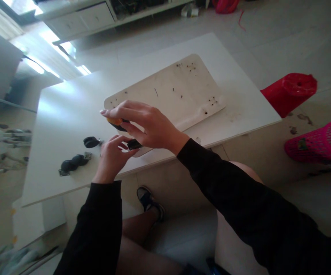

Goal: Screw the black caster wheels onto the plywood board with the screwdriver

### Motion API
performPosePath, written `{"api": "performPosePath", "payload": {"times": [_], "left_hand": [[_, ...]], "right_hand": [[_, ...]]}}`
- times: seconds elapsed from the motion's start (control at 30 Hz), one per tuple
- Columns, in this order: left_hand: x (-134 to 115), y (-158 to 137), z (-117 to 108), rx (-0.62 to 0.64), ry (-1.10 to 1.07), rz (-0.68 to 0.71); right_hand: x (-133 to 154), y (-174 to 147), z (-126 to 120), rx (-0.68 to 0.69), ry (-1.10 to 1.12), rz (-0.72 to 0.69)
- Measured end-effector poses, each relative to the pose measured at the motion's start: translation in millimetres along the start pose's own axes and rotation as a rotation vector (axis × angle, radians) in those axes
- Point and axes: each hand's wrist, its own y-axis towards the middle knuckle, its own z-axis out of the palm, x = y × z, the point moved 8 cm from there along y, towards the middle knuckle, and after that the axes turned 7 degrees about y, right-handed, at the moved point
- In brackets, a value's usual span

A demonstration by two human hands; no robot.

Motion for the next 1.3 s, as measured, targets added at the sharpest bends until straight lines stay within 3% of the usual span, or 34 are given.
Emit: {"api": "performPosePath", "payload": {"times": [0.23, 0.43, 0.6, 0.83, 1.07, 1.17, 1.3], "left_hand": [[-1, -2, -1, -0.018, 0.006, -0.004], [5, -1, 1, -0.008, 0.037, -0.032], [4, -1, 1, 0.0, 0.028, -0.031], [3, -2, 0, -0.02, 0.042, -0.037], [6, -1, 3, 0.005, 0.03, -0.066], [3, -2, 1, -0.008, 0.035, -0.048], [3, -2, 1, 0.014, 0.055, -0.077]], "right_hand": [[0, -1, -14, -0.177, 0.089, -0.033], [7, -1, -5, -0.041, 0.088, 0.041], [5, -2, -9, -0.068, 0.006, 0.081], [7, 1, 1, 0.01, 0.204, 0.038], [5, 0, -9, -0.179, 0.203, -0.008], [3, 2, -5, -0.127, 0.274, 0.026], [2, 2, -3, -0.104, 0.182, 0.036]]}}
